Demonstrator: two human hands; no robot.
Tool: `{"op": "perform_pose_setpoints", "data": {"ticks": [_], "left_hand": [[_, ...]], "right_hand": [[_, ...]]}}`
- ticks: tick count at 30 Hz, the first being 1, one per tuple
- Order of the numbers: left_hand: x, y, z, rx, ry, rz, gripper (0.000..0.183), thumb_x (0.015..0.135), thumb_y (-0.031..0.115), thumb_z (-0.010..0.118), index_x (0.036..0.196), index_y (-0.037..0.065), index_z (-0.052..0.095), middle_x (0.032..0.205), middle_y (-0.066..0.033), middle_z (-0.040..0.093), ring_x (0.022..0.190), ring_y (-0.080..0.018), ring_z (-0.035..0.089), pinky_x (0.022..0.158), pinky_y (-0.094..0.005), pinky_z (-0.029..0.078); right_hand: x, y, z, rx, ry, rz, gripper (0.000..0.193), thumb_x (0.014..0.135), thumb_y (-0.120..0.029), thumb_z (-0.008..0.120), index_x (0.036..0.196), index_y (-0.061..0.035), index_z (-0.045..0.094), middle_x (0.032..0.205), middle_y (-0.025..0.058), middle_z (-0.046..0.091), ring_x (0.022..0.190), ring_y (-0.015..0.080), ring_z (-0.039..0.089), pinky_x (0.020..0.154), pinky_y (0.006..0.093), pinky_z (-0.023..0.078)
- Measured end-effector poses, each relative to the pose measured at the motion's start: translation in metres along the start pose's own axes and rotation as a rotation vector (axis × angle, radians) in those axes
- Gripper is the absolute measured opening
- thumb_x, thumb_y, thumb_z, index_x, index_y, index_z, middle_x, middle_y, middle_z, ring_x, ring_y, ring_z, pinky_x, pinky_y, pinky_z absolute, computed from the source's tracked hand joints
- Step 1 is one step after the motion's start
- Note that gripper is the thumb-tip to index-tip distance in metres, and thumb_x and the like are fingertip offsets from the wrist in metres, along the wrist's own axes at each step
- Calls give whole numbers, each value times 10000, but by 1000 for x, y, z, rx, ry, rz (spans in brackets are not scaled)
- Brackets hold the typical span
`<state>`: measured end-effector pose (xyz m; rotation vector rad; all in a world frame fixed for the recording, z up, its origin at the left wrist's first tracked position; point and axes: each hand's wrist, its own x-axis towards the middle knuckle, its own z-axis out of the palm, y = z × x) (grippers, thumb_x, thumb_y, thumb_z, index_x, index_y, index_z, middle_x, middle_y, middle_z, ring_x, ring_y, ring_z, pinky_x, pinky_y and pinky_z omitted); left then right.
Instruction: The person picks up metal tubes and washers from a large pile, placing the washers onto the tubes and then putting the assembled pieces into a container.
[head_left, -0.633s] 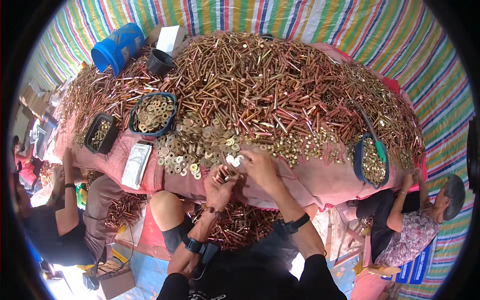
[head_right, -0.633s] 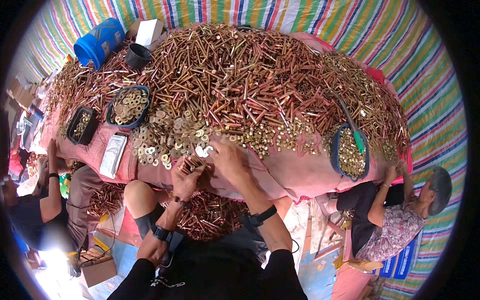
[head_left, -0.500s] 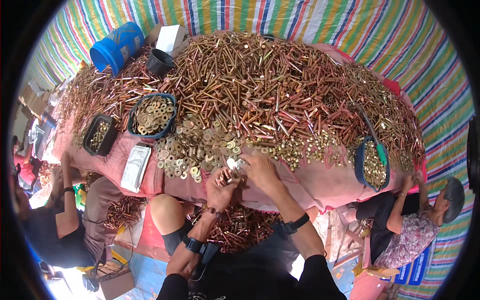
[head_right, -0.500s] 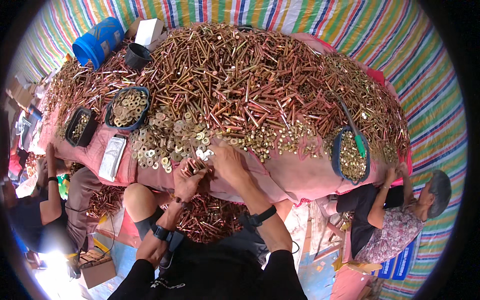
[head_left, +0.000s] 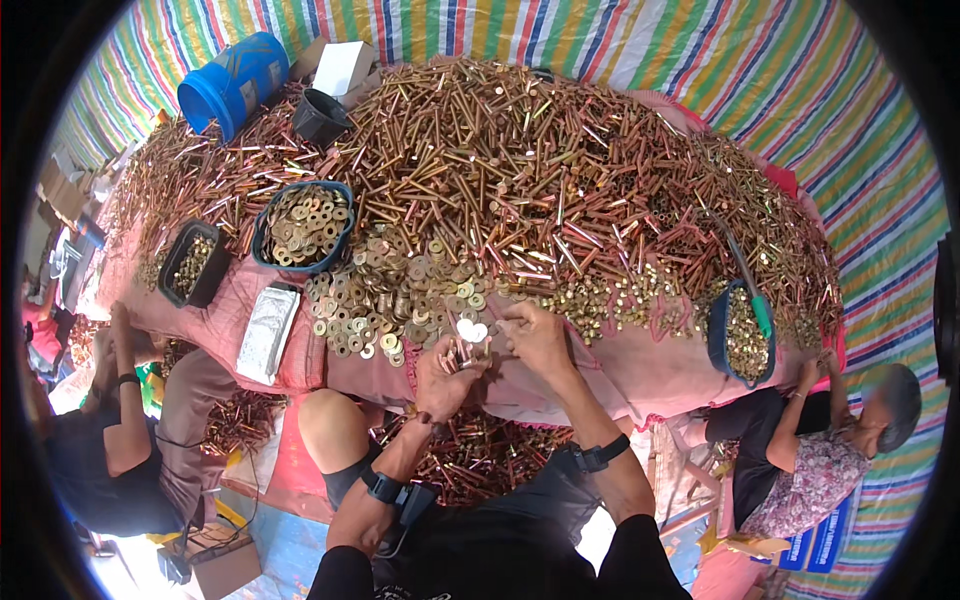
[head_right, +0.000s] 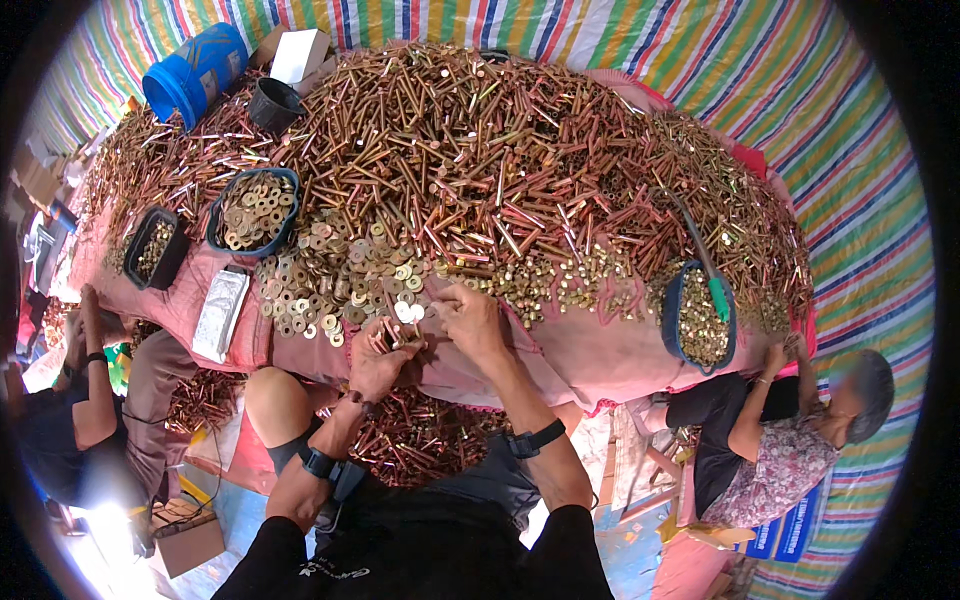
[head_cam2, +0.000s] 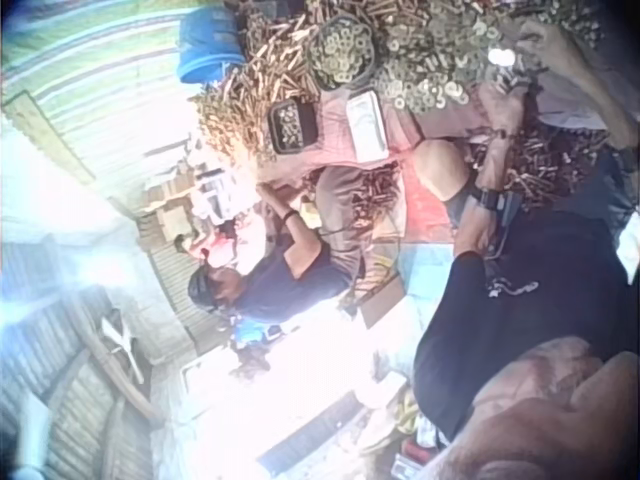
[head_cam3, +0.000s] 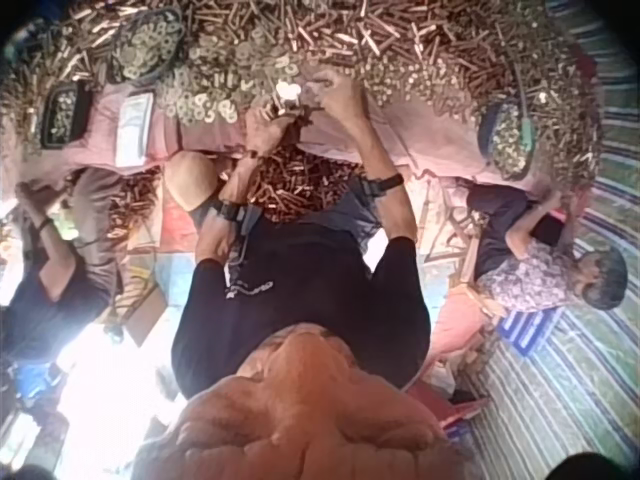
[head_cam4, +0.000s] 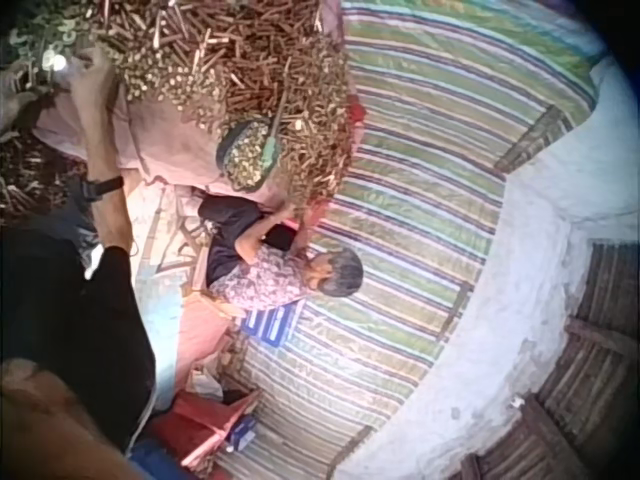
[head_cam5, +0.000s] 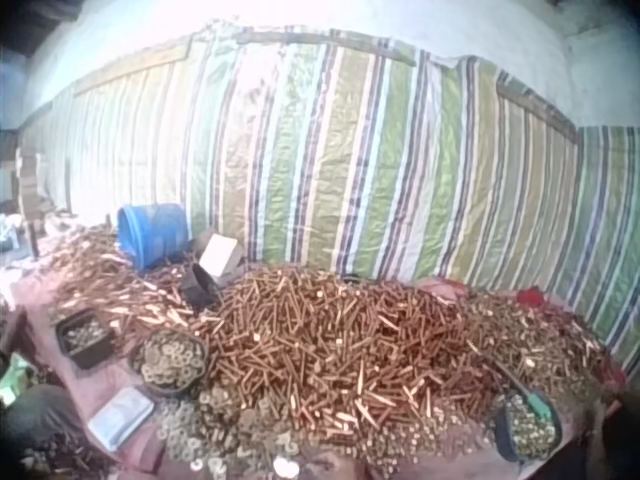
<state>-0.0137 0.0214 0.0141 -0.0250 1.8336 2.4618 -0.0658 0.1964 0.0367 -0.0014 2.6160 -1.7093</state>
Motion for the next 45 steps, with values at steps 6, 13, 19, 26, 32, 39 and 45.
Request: {"op": "perform_pose_setpoints", "data": {"ticks": [6,13,19,26,32,39,45], "left_hand": [[0,-6,-2,-37,-41,-22,248,821,-111,670,1043,-3,650,960,-41,725,847,-81,660,766,-234,532],[-1,4,2,-55,-2,-13,225,809,-134,692,964,1,601,914,-73,709,839,-158,706,768,-294,583],[1,-3,-2,-28,-4,16,216,808,-109,721,954,5,609,885,-58,698,807,-149,697,733,-291,578],[-1,8,2,4,-17,-47,225,806,-134,699,960,8,616,896,-55,697,832,-129,686,743,-283,575],[1,5,1,-5,-36,-23,253,793,-164,665,979,0,612,918,-64,714,847,-137,690,766,-295,586],[4,-6,-3,8,-76,-12,243,817,-168,658,979,3,598,954,-82,728,889,-152,705,788,-295,586],[2,-4,-2,47,-57,-11,243,813,-172,658,960,8,589,964,-85,727,885,-146,703,785,-291,583]], "right_hand": [[3,4,1,-458,-16,-376,252,793,-98,792,1025,-22,731,797,143,627,757,303,636,722,412,511],[-2,6,1,-249,8,-200,172,823,-91,788,948,-9,703,798,140,674,721,306,682,672,391,547],[-13,-10,-24,402,-88,229,222,917,-120,745,1057,21,646,806,50,693,607,84,634,526,233,521],[-29,-39,-19,664,-216,159,233,936,-119,718,1088,34,630,795,61,685,589,78,628,512,228,527],[-36,-55,-14,469,-125,87,221,936,-159,713,1025,36,664,776,53,687,601,87,640,509,238,518],[6,-18,-36,-523,224,-333,230,861,-110,718,1061,-1,686,826,172,651,737,337,658,683,433,517],[38,-14,-33,-878,68,-313,137,868,-114,652,936,5,654,883,241,620,811,435,654,719,558,495]]}}
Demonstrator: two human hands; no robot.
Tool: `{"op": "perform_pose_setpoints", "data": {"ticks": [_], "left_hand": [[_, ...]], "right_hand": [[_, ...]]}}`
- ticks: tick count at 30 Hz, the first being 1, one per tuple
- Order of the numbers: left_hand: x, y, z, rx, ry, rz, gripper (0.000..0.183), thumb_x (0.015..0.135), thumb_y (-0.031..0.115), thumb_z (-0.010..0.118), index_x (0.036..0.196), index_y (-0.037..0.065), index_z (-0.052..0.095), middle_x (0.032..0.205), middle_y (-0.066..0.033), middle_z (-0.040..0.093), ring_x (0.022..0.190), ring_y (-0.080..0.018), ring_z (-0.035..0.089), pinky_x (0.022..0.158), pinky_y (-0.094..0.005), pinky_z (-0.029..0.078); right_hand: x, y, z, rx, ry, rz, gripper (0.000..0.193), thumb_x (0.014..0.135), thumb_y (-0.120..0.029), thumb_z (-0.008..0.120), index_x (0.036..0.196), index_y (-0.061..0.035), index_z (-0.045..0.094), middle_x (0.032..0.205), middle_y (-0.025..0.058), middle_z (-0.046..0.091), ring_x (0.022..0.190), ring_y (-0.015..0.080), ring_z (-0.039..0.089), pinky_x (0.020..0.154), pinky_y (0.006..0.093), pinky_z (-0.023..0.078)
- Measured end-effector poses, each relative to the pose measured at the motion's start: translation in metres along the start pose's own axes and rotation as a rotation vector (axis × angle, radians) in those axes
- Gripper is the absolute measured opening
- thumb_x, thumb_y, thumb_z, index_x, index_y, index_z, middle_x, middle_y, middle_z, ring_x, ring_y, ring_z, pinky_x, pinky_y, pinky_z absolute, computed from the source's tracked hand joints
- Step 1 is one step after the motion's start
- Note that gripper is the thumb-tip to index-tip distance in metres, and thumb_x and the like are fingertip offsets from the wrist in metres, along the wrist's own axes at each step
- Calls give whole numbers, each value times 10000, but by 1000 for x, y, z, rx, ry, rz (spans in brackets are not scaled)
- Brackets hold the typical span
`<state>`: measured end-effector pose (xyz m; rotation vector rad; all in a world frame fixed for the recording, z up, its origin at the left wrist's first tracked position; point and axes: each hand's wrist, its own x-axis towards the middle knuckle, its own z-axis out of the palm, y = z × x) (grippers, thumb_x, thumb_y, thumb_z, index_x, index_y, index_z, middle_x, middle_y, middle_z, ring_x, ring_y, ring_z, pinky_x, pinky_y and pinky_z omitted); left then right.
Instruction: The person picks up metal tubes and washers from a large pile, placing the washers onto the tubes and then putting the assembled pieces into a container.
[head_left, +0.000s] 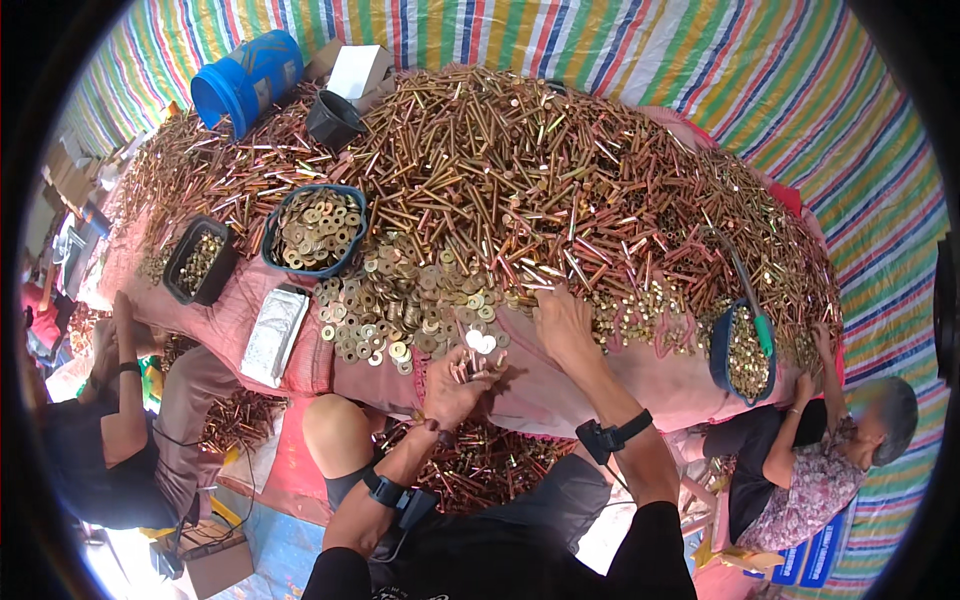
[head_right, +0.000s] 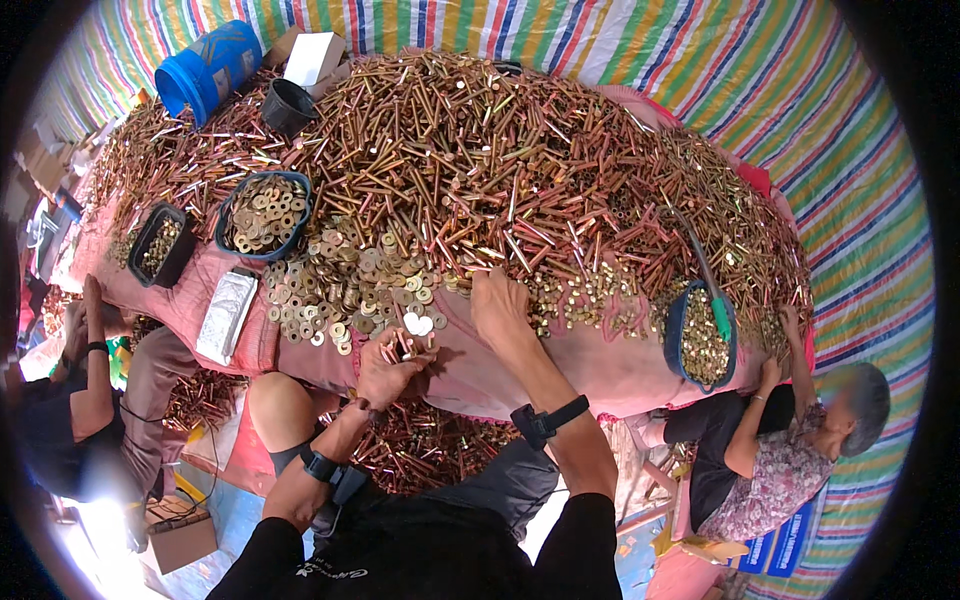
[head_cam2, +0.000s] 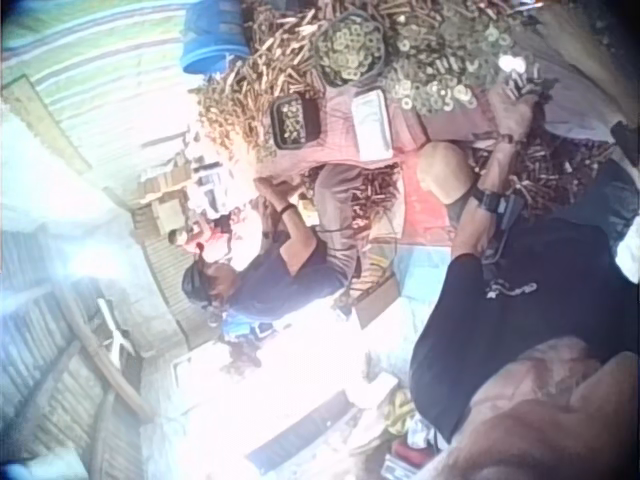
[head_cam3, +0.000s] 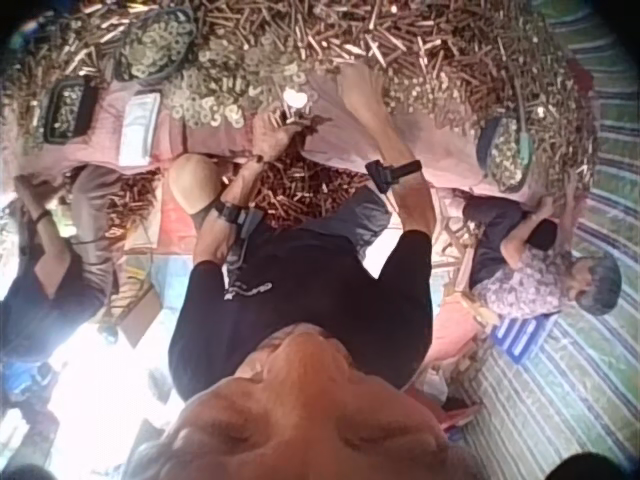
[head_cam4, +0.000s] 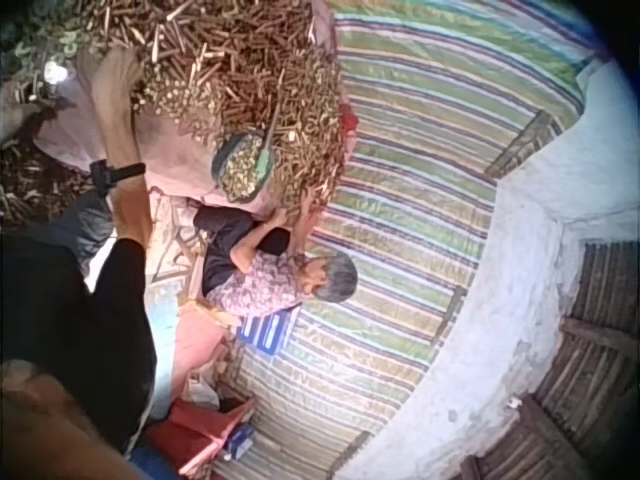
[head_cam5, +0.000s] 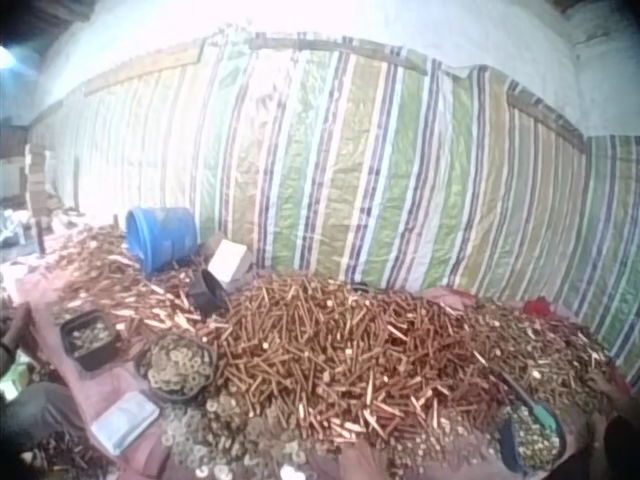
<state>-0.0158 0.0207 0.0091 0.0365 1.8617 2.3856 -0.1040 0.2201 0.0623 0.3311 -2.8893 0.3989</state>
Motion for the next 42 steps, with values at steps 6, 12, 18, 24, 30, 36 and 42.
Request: {"op": "perform_pose_setpoints", "data": {"ticks": [6,12,18,24,30,36,42], "left_hand": [[-1,12,4,-101,-26,-4,247,814,-175,655,972,4,595,996,-93,730,891,-146,704,797,-293,588],[-3,12,2,-60,-3,-9,273,817,-178,650,1029,-11,617,994,-85,732,889,-147,706,807,-297,598],[0,12,5,-73,-36,-29,295,815,-165,672,1064,-9,635,962,-64,731,866,-139,707,784,-290,600],[-2,18,6,-14,-27,-37,314,813,-169,663,1084,-13,638,949,-58,731,857,-134,706,781,-281,597],[-1,11,3,-29,-9,-7,334,798,-180,646,1088,-15,638,953,-61,730,866,-134,706,795,-279,595],[-2,14,-1,69,-35,-20,364,781,-189,629,1098,-10,637,938,-51,710,858,-131,690,802,-282,589],[-3,20,2,-139,-75,-68,348,773,-176,643,1070,4,629,945,-48,681,873,-134,674,782,-288,577]], "right_hand": [[-2,5,-14,293,147,-5,168,864,-118,714,932,20,647,816,186,657,665,329,659,614,463,517],[-36,-27,-48,1343,54,235,340,963,-153,699,1211,26,552,802,76,653,603,92,572,540,218,471],[-50,-59,-47,1156,144,106,500,973,-135,675,1395,35,467,889,93,657,721,109,620,607,256,525],[-52,-59,-48,580,440,-320,437,892,-55,724,1306,-1,591,1217,219,687,1026,363,712,847,375,574],[-59,-69,-62,858,103,101,427,894,-52,724,1296,12,594,1130,187,702,937,313,715,782,370,574],[-51,-62,-47,425,365,-424,379,852,-32,735,1215,-13,628,1005,157,678,837,322,680,695,405,551],[-58,-54,-31,500,250,-396,190,884,-16,716,1067,18,677,936,162,674,821,325,671,707,389,533]]}}
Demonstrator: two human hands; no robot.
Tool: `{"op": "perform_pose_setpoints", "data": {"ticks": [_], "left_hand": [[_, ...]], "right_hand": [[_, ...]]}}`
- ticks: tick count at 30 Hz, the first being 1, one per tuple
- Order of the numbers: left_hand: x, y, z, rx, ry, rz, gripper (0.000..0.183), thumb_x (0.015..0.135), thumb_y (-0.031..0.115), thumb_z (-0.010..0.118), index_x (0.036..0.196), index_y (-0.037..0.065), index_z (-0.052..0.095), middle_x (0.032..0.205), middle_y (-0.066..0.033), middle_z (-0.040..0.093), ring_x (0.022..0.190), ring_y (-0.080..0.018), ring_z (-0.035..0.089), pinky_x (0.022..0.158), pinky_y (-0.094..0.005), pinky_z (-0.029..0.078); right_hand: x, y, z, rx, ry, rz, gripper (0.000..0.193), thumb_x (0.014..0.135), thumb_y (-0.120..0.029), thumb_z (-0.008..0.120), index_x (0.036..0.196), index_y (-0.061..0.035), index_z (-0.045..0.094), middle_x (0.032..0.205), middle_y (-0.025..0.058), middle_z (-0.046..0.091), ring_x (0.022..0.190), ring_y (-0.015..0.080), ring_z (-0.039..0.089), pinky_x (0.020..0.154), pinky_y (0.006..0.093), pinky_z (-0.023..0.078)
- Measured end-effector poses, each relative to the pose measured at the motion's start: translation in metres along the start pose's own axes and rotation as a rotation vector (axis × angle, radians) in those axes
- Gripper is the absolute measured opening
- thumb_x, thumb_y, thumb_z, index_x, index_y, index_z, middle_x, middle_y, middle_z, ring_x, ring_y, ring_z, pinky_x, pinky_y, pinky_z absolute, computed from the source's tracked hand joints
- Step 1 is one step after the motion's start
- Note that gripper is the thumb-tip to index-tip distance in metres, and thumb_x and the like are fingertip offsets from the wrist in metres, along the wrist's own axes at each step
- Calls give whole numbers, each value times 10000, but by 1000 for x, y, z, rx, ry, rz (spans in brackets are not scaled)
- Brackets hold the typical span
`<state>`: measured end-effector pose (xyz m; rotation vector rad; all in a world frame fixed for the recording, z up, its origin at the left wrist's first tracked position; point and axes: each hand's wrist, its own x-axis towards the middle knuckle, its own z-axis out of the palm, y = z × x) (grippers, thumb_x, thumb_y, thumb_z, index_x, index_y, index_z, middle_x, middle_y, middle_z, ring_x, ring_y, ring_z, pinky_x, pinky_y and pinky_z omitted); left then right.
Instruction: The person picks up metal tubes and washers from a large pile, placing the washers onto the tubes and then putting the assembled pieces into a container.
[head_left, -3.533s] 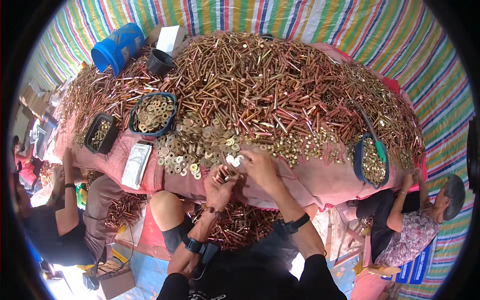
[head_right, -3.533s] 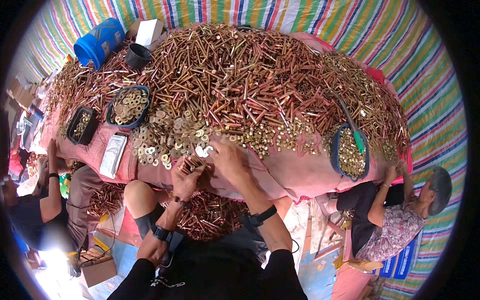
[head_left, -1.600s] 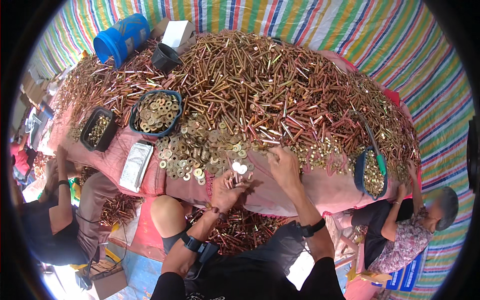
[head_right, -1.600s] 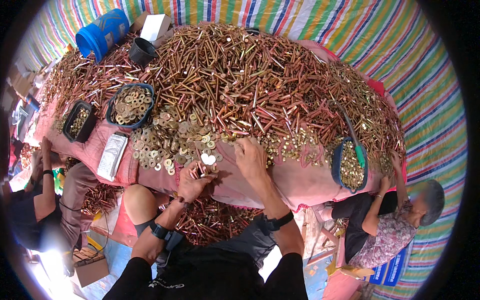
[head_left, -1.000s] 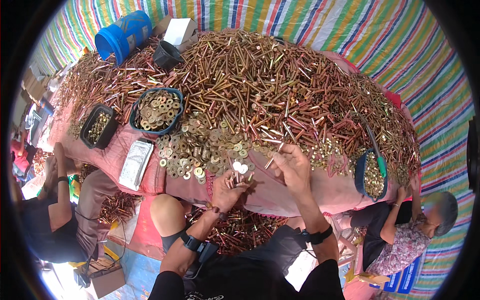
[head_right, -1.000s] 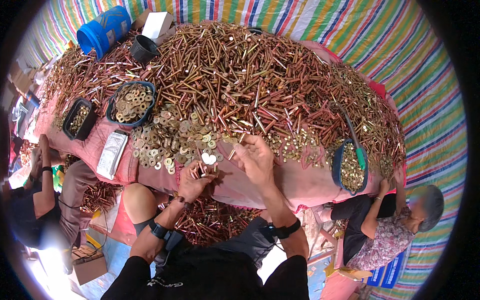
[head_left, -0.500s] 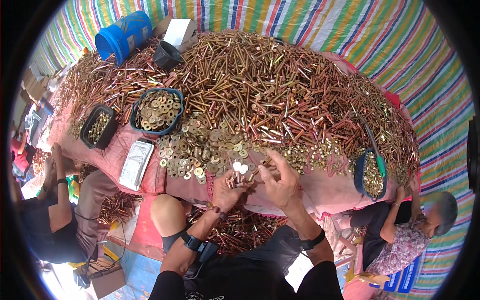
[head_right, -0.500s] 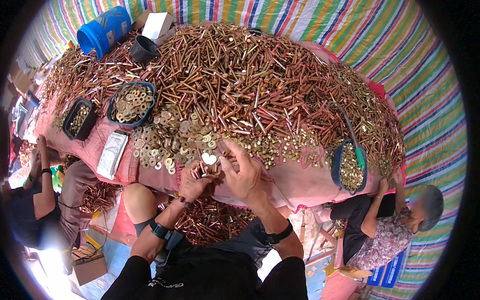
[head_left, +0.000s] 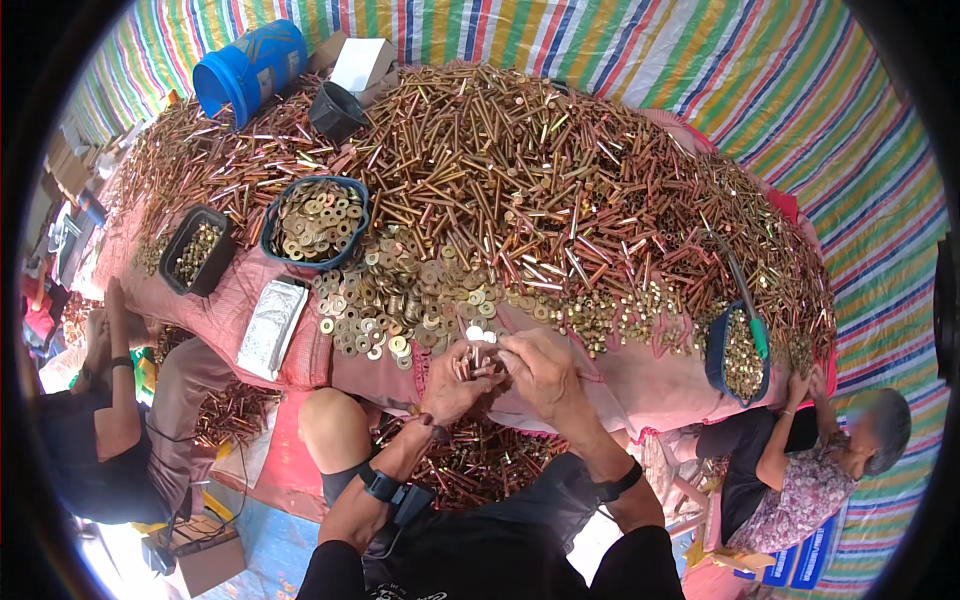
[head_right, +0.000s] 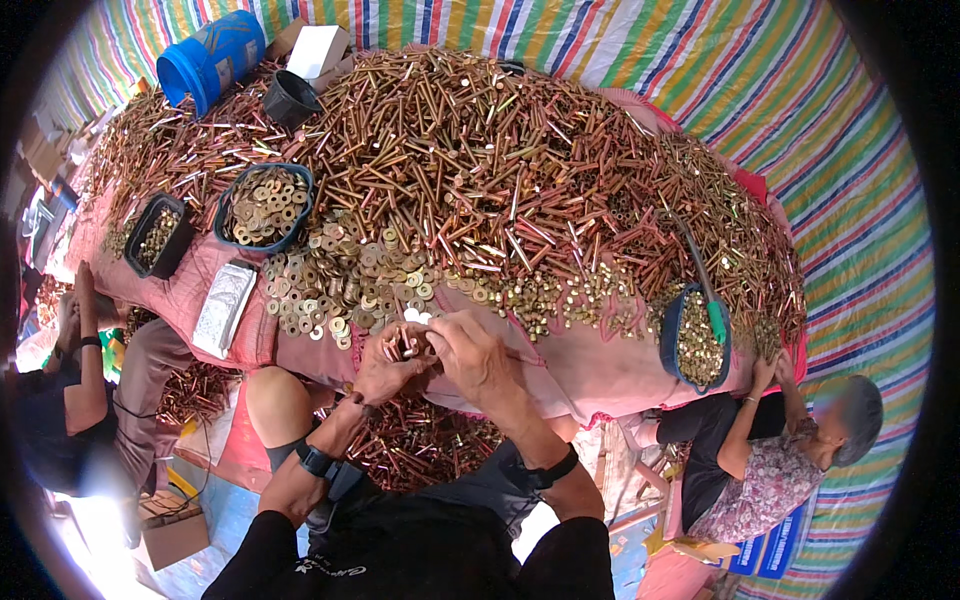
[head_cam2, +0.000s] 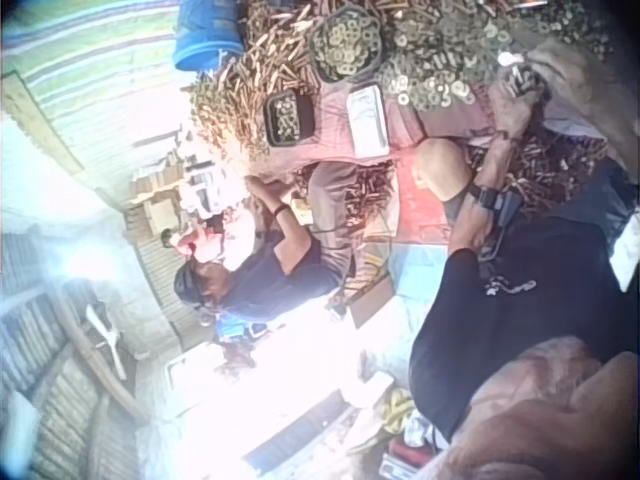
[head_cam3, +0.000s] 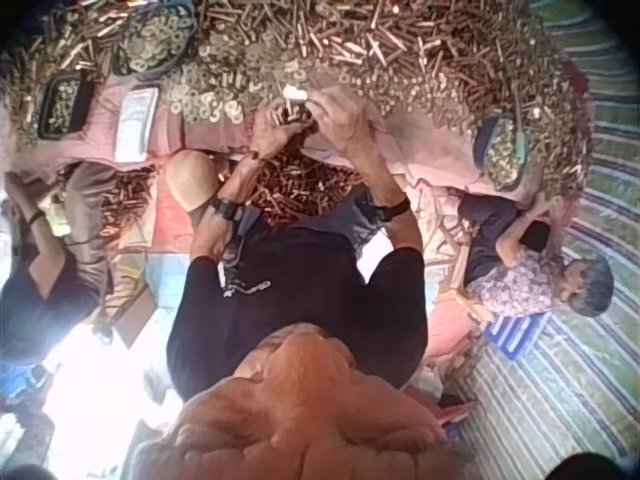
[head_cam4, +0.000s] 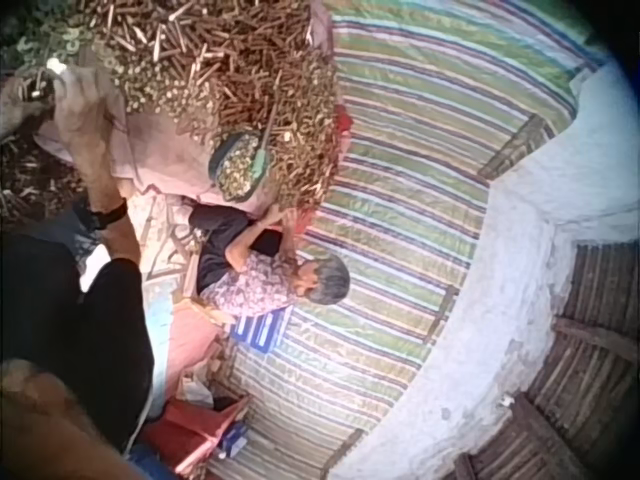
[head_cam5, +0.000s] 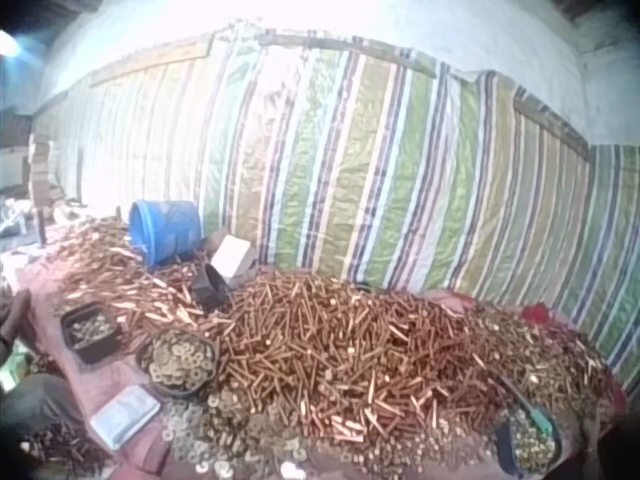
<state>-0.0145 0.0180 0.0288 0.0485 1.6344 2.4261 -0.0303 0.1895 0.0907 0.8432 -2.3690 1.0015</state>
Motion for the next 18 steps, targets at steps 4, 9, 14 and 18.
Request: {"op": "perform_pose_setpoints", "data": {"ticks": [4,9,14,18], "left_hand": [[1,-7,-6,22,-2,10,350,775,-186,645,1074,-4,627,957,-67,695,881,-146,685,799,-289,580],[0,-8,-6,-2,24,-14,296,778,-172,672,1025,-13,633,969,-95,721,902,-164,705,809,-291,578],[1,-8,1,-2,40,38,225,810,-158,679,984,-23,636,1006,-114,728,919,-172,711,815,-295,580],[1,-16,-4,-22,28,20,231,833,-150,674,1020,-23,627,1022,-111,724,908,-179,715,820,-310,591]], "right_hand": [[-5,-6,6,133,-6,95,137,929,-66,690,1043,9,687,917,156,674,818,298,674,700,377,528],[2,22,3,169,39,406,171,957,-125,665,1065,-3,713,866,134,664,788,256,663,665,349,513],[25,76,2,-179,47,313,155,900,-114,675,1025,-35,723,852,174,627,766,352,644,672,454,511],[34,90,10,-471,-254,261,115,904,-140,657,956,-38,672,857,201,584,779,419,626,663,533,473]]}}
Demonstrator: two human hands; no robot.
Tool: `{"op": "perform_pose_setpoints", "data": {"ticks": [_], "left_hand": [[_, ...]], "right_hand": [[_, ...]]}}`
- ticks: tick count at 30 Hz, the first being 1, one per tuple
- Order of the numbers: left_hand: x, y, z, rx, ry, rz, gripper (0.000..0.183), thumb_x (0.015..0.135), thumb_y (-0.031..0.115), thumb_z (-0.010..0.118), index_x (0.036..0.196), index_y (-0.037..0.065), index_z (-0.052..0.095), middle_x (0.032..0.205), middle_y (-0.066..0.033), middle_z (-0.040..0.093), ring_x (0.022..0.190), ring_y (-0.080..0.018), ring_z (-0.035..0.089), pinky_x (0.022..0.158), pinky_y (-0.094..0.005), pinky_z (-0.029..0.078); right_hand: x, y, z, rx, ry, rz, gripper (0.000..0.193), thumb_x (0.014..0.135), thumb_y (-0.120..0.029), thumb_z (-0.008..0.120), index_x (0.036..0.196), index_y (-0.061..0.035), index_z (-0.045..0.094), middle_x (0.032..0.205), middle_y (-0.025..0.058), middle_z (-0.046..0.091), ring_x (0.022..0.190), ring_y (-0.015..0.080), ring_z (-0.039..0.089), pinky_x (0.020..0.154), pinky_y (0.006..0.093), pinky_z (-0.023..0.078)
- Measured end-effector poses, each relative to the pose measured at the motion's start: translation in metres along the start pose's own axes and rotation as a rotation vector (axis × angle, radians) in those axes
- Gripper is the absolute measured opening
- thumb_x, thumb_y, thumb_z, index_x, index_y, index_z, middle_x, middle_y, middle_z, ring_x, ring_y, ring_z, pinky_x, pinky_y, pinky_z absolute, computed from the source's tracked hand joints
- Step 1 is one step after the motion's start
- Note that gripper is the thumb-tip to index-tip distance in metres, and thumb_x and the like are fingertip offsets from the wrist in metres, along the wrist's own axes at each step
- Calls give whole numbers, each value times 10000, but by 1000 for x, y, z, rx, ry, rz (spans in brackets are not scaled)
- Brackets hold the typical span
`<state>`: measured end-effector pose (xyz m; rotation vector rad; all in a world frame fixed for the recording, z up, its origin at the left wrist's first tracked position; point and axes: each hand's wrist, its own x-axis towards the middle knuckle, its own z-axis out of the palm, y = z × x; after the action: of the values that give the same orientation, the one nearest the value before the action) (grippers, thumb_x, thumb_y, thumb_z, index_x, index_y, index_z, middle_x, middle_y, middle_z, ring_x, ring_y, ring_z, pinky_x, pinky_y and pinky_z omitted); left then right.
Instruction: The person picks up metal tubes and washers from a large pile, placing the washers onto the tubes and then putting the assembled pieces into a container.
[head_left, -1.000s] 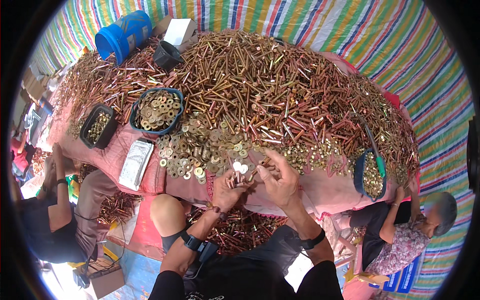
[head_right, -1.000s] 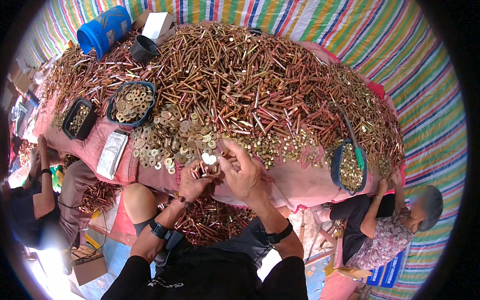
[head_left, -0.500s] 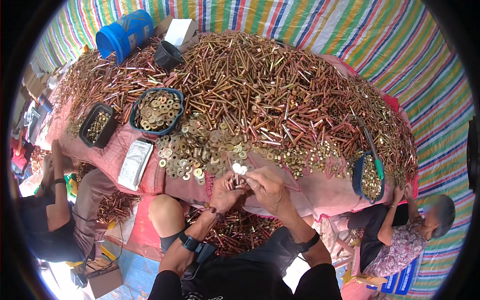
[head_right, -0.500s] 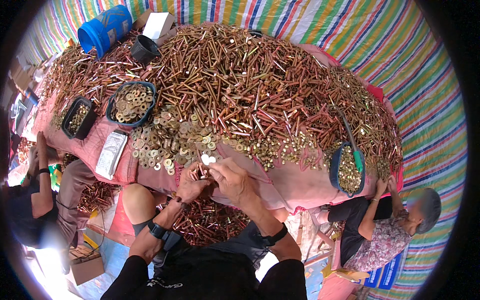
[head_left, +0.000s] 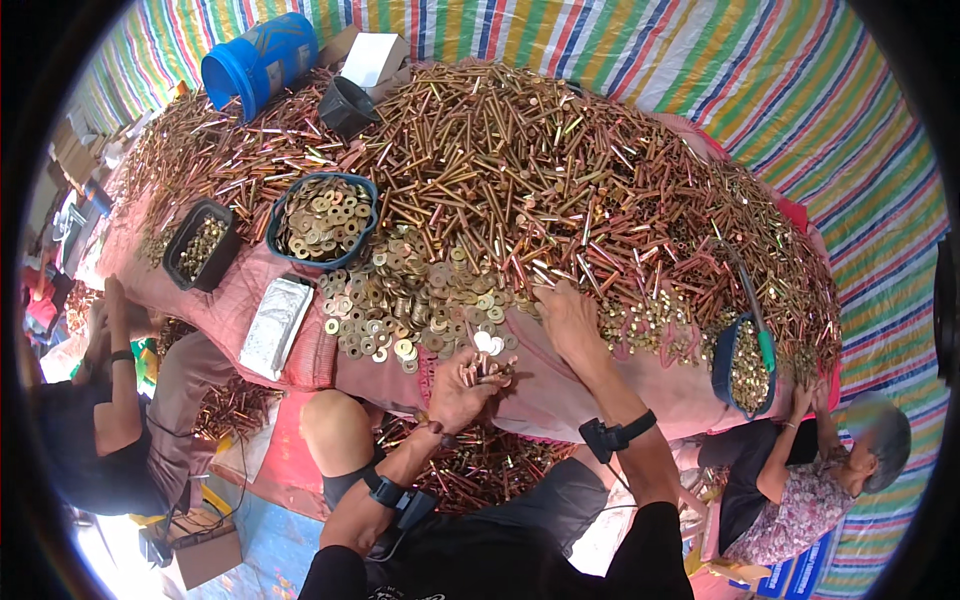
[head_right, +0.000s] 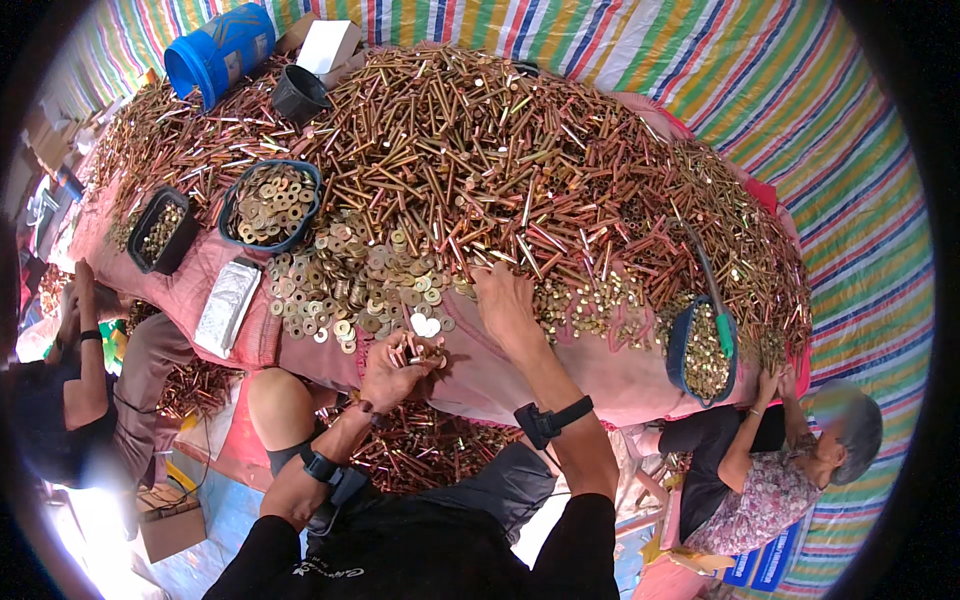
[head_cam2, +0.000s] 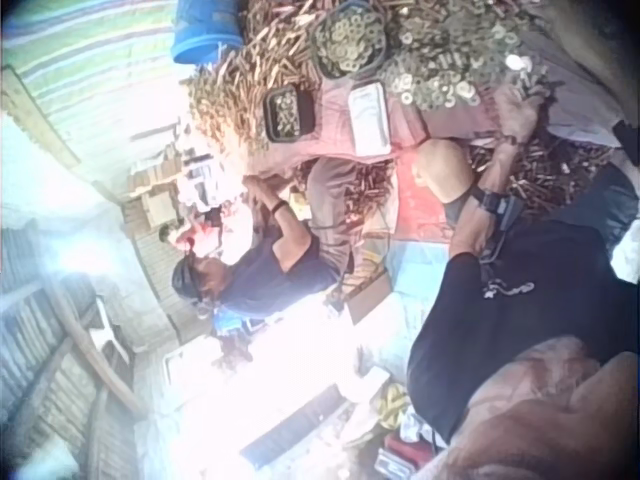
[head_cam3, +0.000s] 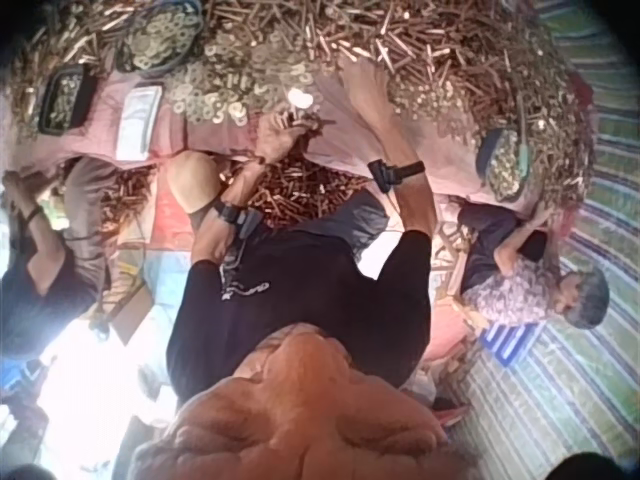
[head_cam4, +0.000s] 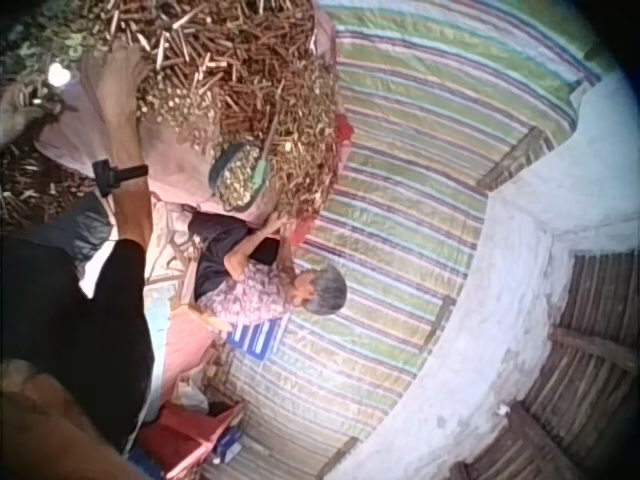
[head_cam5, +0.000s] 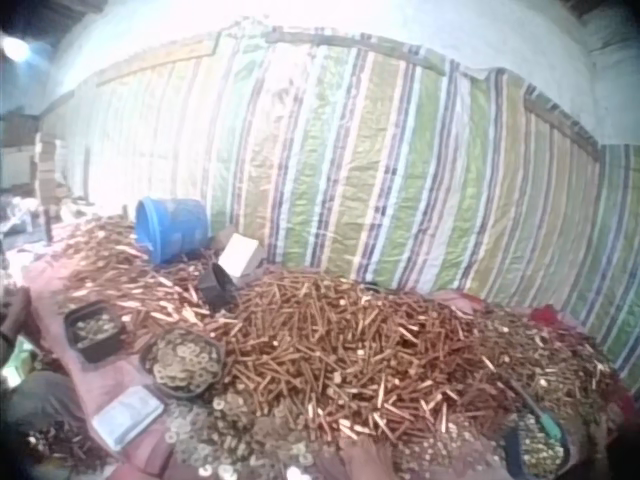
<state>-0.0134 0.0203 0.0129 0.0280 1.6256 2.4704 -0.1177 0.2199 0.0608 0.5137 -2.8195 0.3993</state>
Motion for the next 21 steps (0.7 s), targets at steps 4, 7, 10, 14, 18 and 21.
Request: {"op": "perform_pose_setpoints", "data": {"ticks": [4,7,10,14,18,21], "left_hand": [[0,5,0,12,-25,-12,259,837,-160,657,1052,-21,619,1065,-114,725,898,-181,721,816,-312,600],[0,4,0,85,-15,-7,255,838,-144,653,1060,-19,629,1000,-81,721,864,-143,700,774,-281,571],[1,2,4,82,-1,27,239,839,-121,657,1054,-17,640,904,-43,712,811,-103,671,723,-250,539],[2,2,7,37,29,38,211,835,-112,663,1021,-15,646,879,-40,709,786,-95,660,698,-244,531],[0,1,-1,51,12,19,216,832,-111,656,1025,-14,645,891,-47,712,800,-93,664,705,-244,534],[4,-6,-6,161,-37,6,256,835,-152,676,1045,-23,609,1071,-121,722,938,-176,718,839,-309,594]], "right_hand": [[7,10,4,-74,-20,-120,112,882,-117,662,918,-20,618,863,227,578,777,443,623,662,551,457],[9,13,2,-76,-2,-186,98,858,-69,653,901,8,612,875,236,590,767,442,629,669,554,461],[10,12,-5,-77,-66,-149,86,843,-30,631,897,34,609,884,244,605,778,440,640,682,552,471],[1,14,-9,-20,-45,-53,94,873,-44,604,915,40,607,874,240,614,803,430,648,696,526,492],[-13,8,-22,156,62,-82,116,904,-86,603,916,27,627,860,221,611,780,421,639,691,509,495],[-19,14,-27,171,53,6,123,918,-117,621,919,-3,666,841,206,607,770,414,631,691,504,492]]}}
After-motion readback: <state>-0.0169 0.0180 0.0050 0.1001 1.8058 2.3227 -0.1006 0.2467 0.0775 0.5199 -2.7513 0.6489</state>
